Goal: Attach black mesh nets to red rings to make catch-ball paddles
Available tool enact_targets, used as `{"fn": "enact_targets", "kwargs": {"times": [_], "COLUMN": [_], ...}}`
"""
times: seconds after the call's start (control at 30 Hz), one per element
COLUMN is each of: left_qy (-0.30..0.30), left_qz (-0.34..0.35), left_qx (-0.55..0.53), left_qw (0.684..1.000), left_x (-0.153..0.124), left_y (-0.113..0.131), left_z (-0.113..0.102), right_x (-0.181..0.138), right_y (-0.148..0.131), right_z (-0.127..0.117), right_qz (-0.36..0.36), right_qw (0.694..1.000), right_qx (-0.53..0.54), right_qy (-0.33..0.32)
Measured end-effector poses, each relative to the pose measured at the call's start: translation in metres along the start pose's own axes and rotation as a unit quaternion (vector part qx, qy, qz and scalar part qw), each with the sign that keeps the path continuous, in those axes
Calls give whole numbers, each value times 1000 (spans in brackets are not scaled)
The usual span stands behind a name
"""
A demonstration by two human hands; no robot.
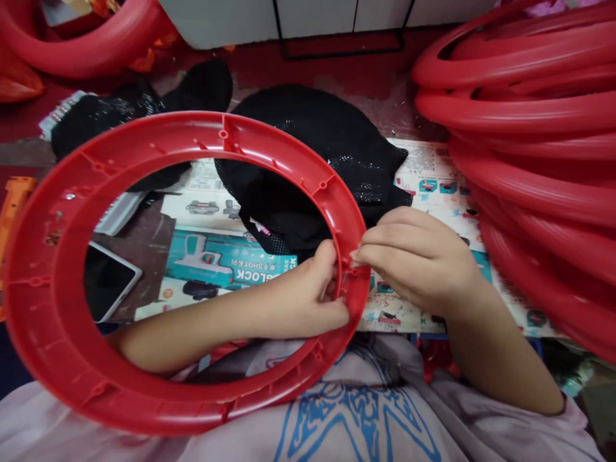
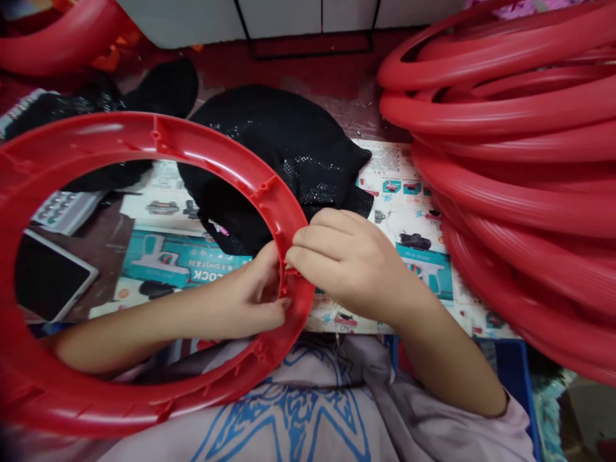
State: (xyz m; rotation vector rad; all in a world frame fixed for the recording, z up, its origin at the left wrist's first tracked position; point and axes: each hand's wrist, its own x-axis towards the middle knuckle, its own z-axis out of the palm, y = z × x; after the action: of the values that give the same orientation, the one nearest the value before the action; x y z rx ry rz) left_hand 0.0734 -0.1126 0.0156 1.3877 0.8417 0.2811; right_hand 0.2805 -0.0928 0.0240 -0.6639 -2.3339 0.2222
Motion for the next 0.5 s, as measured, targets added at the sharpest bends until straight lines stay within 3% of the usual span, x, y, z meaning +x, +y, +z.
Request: {"fn": "enact_targets", "kwargs": {"times": [0.2,0.5], "left_qy": [-55,-72], "left_qz": [-18,-13], "left_qx": [40,67], "left_qw": [998,995], "left_x": [-1,-2], "left_y": [7,4], "left_z": [3,2], "right_x": [5,3], "right_y": [3,9], "right_z": [-1,-6], "right_qz": [-6,-5], "right_qw": [999,994], "right_qx": [7,26], "right_qy": [-41,-106]}}
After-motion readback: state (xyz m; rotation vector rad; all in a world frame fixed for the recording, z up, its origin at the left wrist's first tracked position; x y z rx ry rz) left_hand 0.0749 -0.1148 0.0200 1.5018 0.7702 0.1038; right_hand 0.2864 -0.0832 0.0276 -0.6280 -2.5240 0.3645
